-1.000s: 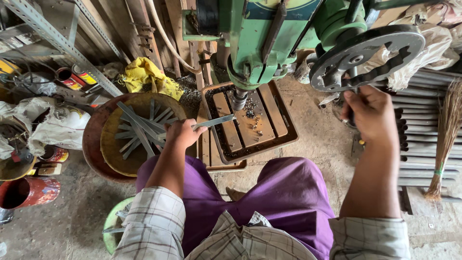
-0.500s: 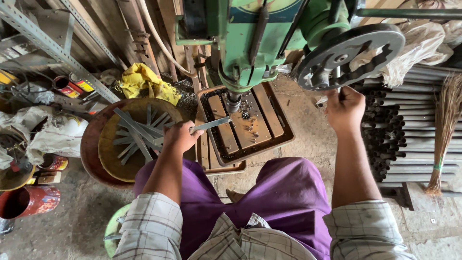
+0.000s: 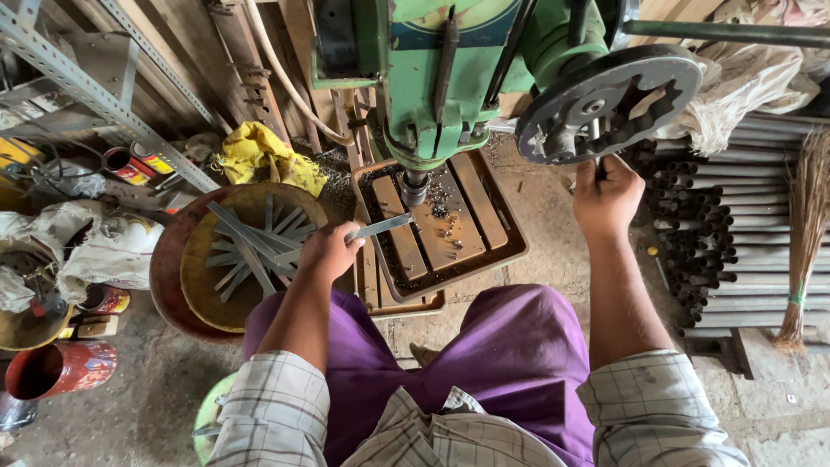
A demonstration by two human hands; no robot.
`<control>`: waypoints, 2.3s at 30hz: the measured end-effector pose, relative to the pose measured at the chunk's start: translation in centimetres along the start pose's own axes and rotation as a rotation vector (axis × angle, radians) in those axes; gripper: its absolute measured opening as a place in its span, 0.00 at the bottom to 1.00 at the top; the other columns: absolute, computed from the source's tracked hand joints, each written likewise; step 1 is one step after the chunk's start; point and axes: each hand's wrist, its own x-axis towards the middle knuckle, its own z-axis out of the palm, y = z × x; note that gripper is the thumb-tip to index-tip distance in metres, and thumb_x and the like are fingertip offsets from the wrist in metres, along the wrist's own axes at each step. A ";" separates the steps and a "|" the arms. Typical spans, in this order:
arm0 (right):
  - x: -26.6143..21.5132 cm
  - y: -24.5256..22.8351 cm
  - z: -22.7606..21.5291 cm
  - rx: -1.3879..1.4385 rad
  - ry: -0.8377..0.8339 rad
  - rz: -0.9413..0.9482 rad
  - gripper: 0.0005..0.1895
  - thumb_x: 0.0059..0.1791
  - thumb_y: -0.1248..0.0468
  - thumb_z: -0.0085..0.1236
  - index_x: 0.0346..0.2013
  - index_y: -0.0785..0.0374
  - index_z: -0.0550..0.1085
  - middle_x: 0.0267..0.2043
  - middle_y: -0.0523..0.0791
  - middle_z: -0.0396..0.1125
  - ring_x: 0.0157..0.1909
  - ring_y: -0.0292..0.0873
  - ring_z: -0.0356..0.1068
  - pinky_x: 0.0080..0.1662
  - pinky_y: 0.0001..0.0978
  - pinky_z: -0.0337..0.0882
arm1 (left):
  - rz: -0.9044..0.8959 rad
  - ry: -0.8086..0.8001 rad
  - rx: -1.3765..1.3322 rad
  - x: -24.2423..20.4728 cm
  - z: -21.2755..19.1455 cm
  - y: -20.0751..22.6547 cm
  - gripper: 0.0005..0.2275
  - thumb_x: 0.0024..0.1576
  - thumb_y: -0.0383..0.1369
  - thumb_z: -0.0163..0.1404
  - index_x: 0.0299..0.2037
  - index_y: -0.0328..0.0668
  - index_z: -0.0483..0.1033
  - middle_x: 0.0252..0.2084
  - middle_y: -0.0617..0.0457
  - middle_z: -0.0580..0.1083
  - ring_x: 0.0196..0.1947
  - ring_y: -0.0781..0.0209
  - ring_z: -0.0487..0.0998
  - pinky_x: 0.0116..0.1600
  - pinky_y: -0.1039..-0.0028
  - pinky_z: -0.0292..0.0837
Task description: The person operates a drill press to drill holes into small metal bars. They pick up a bar, position it under the drill bit, lower the spindle to drill, and then place the finished bar into a nearby container. This process is repeated for multiple bars.
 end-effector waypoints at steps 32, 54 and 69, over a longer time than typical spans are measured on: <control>0.3 0.6 1.8 -0.034 0.075 -0.071 0.16 0.60 0.62 0.58 0.30 0.66 0.73 0.19 0.42 0.64 0.19 0.33 0.59 0.24 0.30 0.57 | -0.030 -0.035 0.024 0.1 -0.3 0.2 0.10 0.58 0.43 0.55 0.47 0.55 0.80 0.41 0.51 0.79 0.42 0.50 0.81 0.49 0.58 0.75; 2.1 -5.9 -9.6 -0.262 -0.337 0.194 0.21 0.58 0.52 0.61 0.28 0.65 0.76 0.18 0.48 0.66 0.20 0.43 0.65 0.27 0.38 0.63 | -0.019 -0.075 -0.048 -0.8 0.1 -0.3 0.09 0.56 0.38 0.57 0.41 0.47 0.77 0.44 0.48 0.79 0.44 0.49 0.81 0.48 0.60 0.76; 1.5 -6.6 -8.0 -0.120 -0.294 0.234 0.22 0.56 0.52 0.59 0.26 0.66 0.73 0.16 0.48 0.61 0.19 0.43 0.60 0.28 0.39 0.61 | -0.324 0.125 0.081 -1.2 -2.6 -1.5 0.10 0.62 0.33 0.46 0.47 0.52 0.81 0.47 0.44 0.79 0.51 0.45 0.79 0.56 0.54 0.74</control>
